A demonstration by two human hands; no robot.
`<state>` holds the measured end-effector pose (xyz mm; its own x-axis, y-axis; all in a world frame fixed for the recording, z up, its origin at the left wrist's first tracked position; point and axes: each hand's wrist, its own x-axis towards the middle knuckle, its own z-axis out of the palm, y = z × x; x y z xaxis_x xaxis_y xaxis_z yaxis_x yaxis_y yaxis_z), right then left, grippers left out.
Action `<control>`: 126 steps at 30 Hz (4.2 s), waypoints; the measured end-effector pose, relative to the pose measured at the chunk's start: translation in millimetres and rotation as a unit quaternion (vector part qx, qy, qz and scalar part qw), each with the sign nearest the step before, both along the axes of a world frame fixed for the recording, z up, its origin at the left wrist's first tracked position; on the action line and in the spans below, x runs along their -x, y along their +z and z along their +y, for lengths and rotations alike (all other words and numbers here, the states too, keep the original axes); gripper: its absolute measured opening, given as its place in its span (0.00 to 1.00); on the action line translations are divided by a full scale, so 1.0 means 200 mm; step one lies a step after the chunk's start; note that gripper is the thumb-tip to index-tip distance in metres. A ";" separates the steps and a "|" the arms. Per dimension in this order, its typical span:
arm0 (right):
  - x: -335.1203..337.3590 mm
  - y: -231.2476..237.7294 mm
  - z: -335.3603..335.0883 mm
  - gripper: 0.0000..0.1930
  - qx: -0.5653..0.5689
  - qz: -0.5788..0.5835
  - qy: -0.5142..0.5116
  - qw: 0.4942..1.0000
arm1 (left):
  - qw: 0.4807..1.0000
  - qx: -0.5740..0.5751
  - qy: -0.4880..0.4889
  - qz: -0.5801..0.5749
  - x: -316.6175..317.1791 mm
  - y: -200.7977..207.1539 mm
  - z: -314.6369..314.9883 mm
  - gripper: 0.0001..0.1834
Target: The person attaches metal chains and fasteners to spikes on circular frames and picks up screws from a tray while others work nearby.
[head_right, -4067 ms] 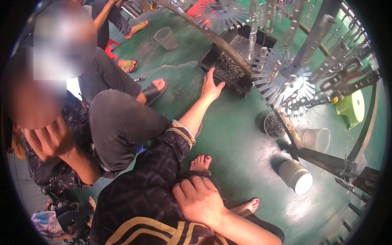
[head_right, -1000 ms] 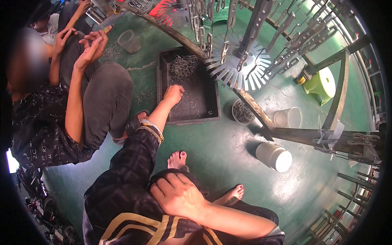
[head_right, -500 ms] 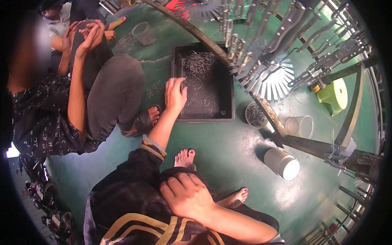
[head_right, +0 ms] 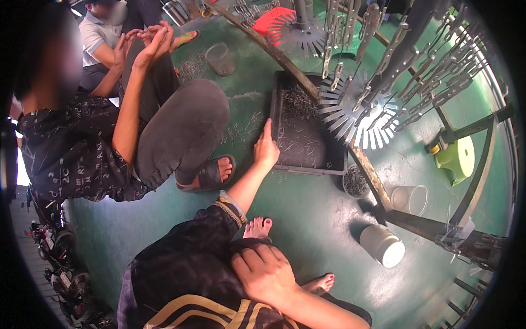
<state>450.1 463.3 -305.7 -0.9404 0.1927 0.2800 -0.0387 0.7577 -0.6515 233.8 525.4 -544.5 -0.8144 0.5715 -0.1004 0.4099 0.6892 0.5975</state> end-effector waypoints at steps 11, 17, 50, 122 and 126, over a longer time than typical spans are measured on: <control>0.01 0.03 0.01 0.12 -0.001 -0.042 0.005 0.999 | 0.999 0.009 -0.042 -0.013 0.04 -0.01 0.12 0.47; 0.02 0.04 0.02 0.12 0.002 -0.045 0.007 0.999 | 0.991 -0.035 -0.117 -0.057 0.12 0.03 0.05 0.42; 0.27 0.04 0.02 0.11 0.034 -0.049 -0.115 0.992 | 0.980 -0.160 -0.021 -0.119 0.11 0.03 -0.06 0.26; -0.88 0.31 0.66 0.13 0.035 0.238 -0.631 0.737 | 0.742 -0.369 -0.547 -0.120 -1.02 1.49 0.47 0.08; -0.87 0.31 0.65 0.13 0.006 0.238 -0.630 0.739 | 0.750 -0.374 -0.524 -0.155 -1.11 1.51 0.51 0.08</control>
<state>625.1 593.2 -243.7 0.1923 0.8366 0.5130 0.4658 0.3822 -0.7980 456.3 627.2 -242.7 0.1172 0.8720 0.4753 0.2540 -0.4890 0.8345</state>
